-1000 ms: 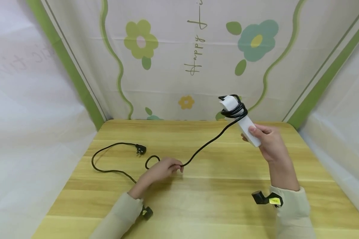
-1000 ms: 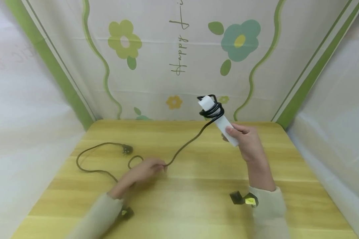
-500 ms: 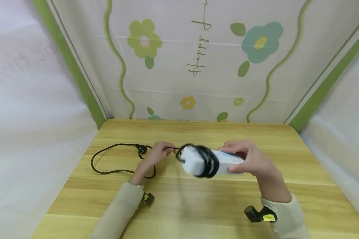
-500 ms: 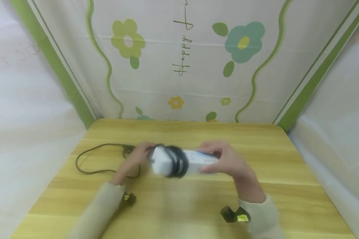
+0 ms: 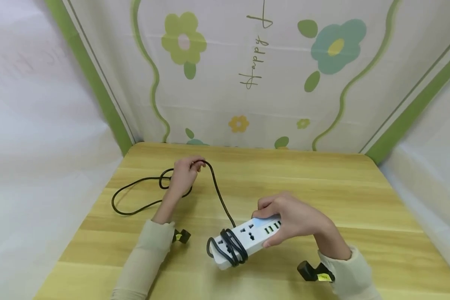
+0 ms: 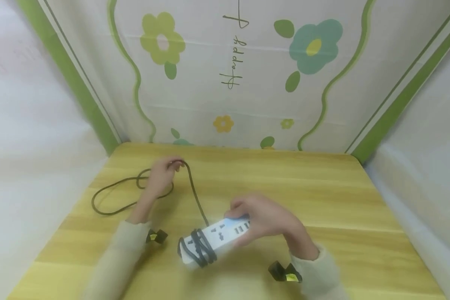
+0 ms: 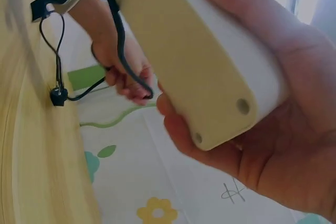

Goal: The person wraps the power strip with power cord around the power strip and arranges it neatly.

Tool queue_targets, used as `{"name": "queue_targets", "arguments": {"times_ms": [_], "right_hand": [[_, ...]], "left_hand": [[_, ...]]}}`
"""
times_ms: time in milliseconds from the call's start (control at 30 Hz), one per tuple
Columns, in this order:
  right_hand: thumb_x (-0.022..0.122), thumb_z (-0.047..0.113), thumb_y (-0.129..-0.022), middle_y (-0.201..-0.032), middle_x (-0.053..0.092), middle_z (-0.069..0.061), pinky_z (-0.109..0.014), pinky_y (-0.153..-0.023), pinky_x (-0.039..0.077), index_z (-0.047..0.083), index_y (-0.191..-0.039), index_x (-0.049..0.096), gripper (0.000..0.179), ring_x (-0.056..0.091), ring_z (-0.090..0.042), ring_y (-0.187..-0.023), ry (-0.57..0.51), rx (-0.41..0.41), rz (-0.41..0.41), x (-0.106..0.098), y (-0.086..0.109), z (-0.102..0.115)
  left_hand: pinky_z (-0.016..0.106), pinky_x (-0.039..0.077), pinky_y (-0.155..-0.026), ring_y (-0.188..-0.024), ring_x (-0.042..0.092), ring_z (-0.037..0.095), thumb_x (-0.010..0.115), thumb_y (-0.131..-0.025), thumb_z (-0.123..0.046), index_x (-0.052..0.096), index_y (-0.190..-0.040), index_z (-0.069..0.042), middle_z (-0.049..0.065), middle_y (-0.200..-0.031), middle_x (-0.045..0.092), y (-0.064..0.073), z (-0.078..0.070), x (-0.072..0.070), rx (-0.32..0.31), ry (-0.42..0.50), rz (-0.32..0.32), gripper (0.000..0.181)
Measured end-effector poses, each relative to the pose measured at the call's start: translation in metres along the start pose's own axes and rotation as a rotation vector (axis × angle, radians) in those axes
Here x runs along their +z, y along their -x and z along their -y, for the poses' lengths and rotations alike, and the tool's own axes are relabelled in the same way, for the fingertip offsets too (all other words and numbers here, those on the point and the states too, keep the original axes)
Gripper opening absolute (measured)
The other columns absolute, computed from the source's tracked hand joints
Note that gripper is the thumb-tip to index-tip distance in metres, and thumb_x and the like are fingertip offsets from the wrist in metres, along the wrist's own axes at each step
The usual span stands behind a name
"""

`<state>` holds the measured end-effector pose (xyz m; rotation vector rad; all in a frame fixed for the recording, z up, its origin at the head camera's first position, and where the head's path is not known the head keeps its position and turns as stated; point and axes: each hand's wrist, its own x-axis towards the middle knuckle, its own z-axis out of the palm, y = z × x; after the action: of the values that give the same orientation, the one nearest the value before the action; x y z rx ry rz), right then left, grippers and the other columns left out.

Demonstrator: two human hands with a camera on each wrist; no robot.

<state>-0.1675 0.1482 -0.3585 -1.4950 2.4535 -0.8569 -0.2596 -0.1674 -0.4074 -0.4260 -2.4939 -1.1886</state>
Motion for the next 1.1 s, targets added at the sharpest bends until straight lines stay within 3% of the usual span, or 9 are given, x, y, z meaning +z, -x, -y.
{"name": "queue_targets", "arguments": {"times_ms": [167,267,367,500,700,867,1000,1100], "right_hand": [[0.092,0.040,-0.065,-0.082,0.052,0.012,-0.015,-0.063,0.044,0.016,-0.102,0.075,0.048,0.048,-0.001,-0.071,0.321,0.148,0.007,0.015,-0.009,0.006],[0.092,0.041,-0.064,-0.084,0.057,0.007,-0.017,-0.061,0.044,0.012,-0.105,0.076,0.053,0.049,-0.004,-0.069,0.415,0.246,-0.020,0.016,-0.016,-0.001],[0.092,0.040,-0.066,-0.085,0.059,0.004,-0.018,-0.060,0.045,0.007,-0.109,0.076,0.056,0.050,-0.006,-0.068,0.404,0.340,-0.062,0.014,-0.022,-0.015],[0.089,0.040,-0.071,-0.084,0.059,0.002,-0.021,-0.057,0.043,0.007,-0.108,0.075,0.052,0.050,-0.009,-0.066,0.328,0.448,-0.111,0.008,-0.028,-0.036],[0.086,0.044,-0.075,-0.091,0.063,-0.008,-0.024,-0.057,0.042,0.002,-0.126,0.068,0.068,0.051,-0.014,-0.067,0.266,0.526,-0.169,0.002,-0.037,-0.062],[0.082,0.048,-0.078,-0.098,0.069,-0.015,-0.028,-0.060,0.044,0.002,-0.126,0.068,0.068,0.054,-0.018,-0.071,0.240,0.576,-0.279,-0.005,-0.040,-0.086],[0.083,0.045,-0.078,-0.093,0.073,-0.014,-0.029,-0.058,0.045,0.003,-0.118,0.072,0.060,0.057,-0.020,-0.068,0.164,0.608,-0.443,-0.013,-0.039,-0.106],[0.084,0.044,-0.077,-0.099,0.074,-0.017,-0.030,-0.059,0.046,0.002,-0.119,0.072,0.061,0.061,-0.023,-0.072,0.138,0.594,-0.564,-0.017,-0.039,-0.118]], "left_hand": [[0.029,0.051,-0.059,-0.065,0.064,0.020,0.059,-0.099,-0.007,0.074,-0.094,0.000,0.011,-0.077,0.071,0.004,-0.023,-0.014,0.093,-0.018,-0.152,0.017],[0.028,0.050,-0.056,-0.060,0.063,0.017,0.060,-0.097,-0.004,0.074,-0.090,0.000,0.011,-0.071,0.069,0.009,-0.042,-0.022,0.180,-0.009,-0.207,0.016],[0.026,0.049,-0.054,-0.057,0.061,0.015,0.060,-0.096,0.002,0.074,-0.087,0.002,0.010,-0.069,0.068,0.017,-0.061,-0.027,0.285,0.004,-0.227,0.017],[0.025,0.049,-0.054,-0.057,0.059,0.013,0.060,-0.095,0.006,0.073,-0.086,0.001,0.009,-0.069,0.067,0.029,-0.080,-0.027,0.390,0.007,-0.205,0.016],[0.027,0.053,-0.058,-0.057,0.061,0.013,0.064,-0.091,0.005,0.072,-0.088,0.000,0.007,-0.070,0.067,0.042,-0.093,-0.018,0.507,-0.069,-0.189,0.010],[0.026,0.054,-0.058,-0.058,0.061,0.013,0.068,-0.091,0.000,0.072,-0.090,0.000,0.007,-0.070,0.066,0.046,-0.091,-0.006,0.519,-0.081,-0.133,0.004],[0.025,0.051,-0.058,-0.059,0.058,0.012,0.067,-0.092,-0.003,0.073,-0.095,0.001,0.008,-0.075,0.070,0.045,-0.087,0.008,0.457,-0.068,-0.073,0.008],[0.022,0.046,-0.056,-0.057,0.051,0.008,0.065,-0.094,-0.004,0.074,-0.099,0.002,0.007,-0.079,0.072,0.044,-0.084,0.019,0.398,-0.034,-0.029,0.011]]}}
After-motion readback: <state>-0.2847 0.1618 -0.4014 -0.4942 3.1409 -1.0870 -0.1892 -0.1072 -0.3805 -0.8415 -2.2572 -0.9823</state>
